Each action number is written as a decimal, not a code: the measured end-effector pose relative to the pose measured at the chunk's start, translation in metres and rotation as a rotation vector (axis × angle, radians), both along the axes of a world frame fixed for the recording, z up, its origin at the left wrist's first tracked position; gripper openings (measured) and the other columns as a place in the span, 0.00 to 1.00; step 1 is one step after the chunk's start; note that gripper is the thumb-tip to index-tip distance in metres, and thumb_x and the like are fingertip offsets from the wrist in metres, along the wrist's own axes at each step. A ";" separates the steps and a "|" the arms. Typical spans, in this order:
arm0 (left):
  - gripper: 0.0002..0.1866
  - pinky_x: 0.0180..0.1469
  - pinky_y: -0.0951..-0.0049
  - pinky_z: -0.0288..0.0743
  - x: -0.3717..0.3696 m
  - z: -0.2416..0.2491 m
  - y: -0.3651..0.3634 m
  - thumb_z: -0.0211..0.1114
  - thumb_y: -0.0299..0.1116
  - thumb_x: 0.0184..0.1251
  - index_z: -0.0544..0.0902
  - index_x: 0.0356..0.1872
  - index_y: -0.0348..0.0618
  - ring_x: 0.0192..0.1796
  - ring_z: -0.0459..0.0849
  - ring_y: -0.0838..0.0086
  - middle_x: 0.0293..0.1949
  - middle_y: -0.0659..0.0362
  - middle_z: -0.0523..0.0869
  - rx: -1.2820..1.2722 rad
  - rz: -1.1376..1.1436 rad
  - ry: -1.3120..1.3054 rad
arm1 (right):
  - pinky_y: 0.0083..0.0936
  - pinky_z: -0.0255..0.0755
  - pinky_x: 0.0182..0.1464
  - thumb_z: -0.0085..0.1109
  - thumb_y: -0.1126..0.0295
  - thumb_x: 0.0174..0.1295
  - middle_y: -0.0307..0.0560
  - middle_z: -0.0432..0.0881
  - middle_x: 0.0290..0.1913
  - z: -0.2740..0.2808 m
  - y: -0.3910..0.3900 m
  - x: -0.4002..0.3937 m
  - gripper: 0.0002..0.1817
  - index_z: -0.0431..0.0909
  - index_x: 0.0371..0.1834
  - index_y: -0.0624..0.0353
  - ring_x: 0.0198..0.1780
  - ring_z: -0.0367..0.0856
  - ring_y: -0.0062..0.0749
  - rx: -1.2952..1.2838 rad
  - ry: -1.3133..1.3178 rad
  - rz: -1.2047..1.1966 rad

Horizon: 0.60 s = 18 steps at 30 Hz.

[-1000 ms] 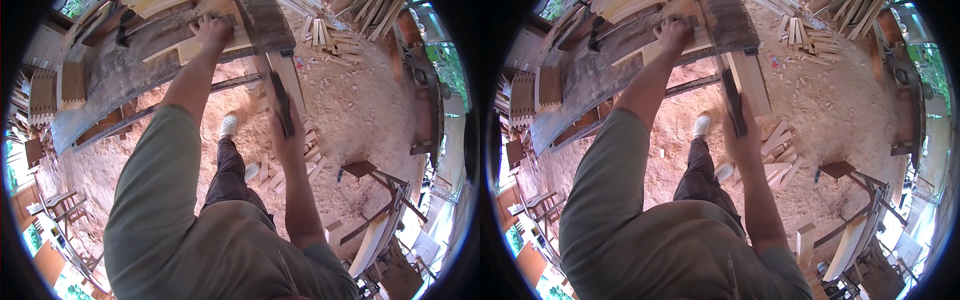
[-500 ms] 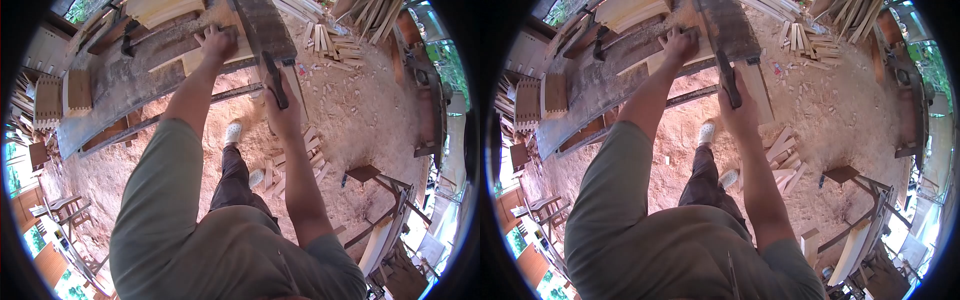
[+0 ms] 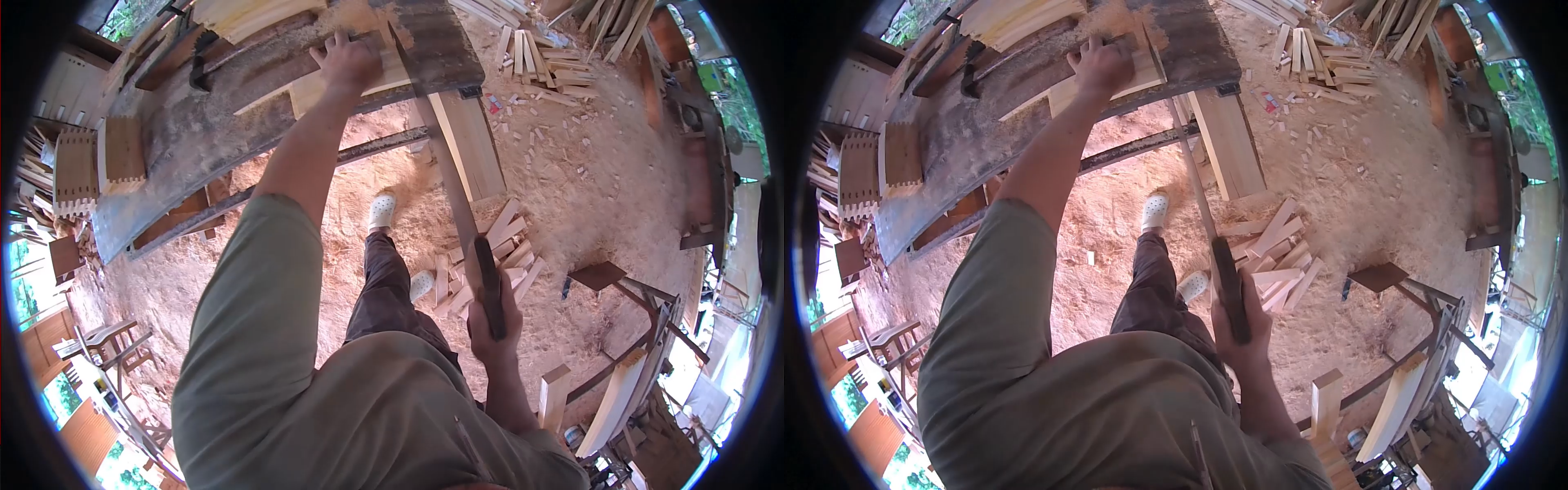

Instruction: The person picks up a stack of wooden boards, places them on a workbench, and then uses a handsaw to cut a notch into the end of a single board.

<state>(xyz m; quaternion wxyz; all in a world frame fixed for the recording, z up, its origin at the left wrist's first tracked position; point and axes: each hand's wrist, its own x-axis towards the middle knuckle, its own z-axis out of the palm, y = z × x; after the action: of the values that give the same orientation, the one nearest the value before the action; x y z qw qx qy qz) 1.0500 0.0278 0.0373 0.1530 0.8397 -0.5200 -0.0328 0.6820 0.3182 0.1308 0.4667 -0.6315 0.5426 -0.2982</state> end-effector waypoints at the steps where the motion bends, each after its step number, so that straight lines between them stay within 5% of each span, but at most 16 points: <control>1: 0.30 0.78 0.34 0.40 -0.001 0.001 0.001 0.40 0.47 0.76 0.87 0.51 0.36 0.73 0.67 0.54 0.68 0.48 0.71 0.022 -0.009 -0.005 | 0.31 0.80 0.51 0.59 0.73 0.66 0.61 0.86 0.51 -0.008 -0.025 0.015 0.32 0.62 0.72 0.72 0.50 0.88 0.40 -0.188 0.006 0.037; 5: 0.29 0.78 0.35 0.40 -0.001 0.000 0.000 0.41 0.47 0.75 0.87 0.50 0.36 0.72 0.68 0.54 0.67 0.48 0.72 -0.014 -0.001 0.009 | 0.31 0.78 0.42 0.61 0.68 0.68 0.56 0.87 0.43 -0.024 -0.153 0.114 0.31 0.65 0.73 0.61 0.41 0.88 0.36 -0.071 -0.024 0.028; 8: 0.29 0.77 0.35 0.41 0.002 -0.002 -0.001 0.42 0.47 0.75 0.87 0.50 0.35 0.71 0.69 0.55 0.66 0.48 0.74 -0.013 -0.009 0.002 | 0.30 0.77 0.42 0.60 0.68 0.68 0.56 0.86 0.43 -0.027 -0.171 0.129 0.31 0.65 0.74 0.61 0.40 0.87 0.33 -0.096 -0.105 0.025; 12: 0.29 0.77 0.39 0.45 0.002 -0.008 -0.001 0.42 0.47 0.75 0.88 0.48 0.35 0.70 0.71 0.53 0.64 0.47 0.75 -0.066 -0.011 -0.013 | 0.28 0.79 0.47 0.60 0.74 0.64 0.58 0.86 0.49 -0.039 -0.060 0.047 0.32 0.64 0.73 0.67 0.45 0.88 0.35 -0.116 -0.083 -0.020; 14: 0.29 0.77 0.41 0.48 0.002 -0.010 -0.003 0.42 0.47 0.75 0.88 0.46 0.35 0.69 0.73 0.52 0.63 0.47 0.76 -0.095 -0.013 -0.023 | 0.22 0.76 0.46 0.56 0.75 0.66 0.50 0.84 0.52 -0.015 -0.006 0.010 0.31 0.63 0.74 0.70 0.44 0.82 0.25 -0.049 -0.044 -0.010; 18: 0.30 0.79 0.39 0.44 0.000 -0.006 -0.002 0.41 0.46 0.75 0.87 0.47 0.32 0.70 0.70 0.51 0.65 0.45 0.74 -0.067 -0.005 -0.013 | 0.25 0.78 0.48 0.58 0.75 0.65 0.54 0.85 0.50 -0.024 -0.024 0.014 0.32 0.63 0.73 0.70 0.46 0.84 0.29 -0.113 -0.029 0.002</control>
<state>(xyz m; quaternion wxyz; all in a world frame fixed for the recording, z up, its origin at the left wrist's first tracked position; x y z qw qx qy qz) 1.0498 0.0256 0.0317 0.1774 0.8330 -0.5240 -0.0104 0.6962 0.2940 0.1069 0.4385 -0.6530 0.5176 -0.3369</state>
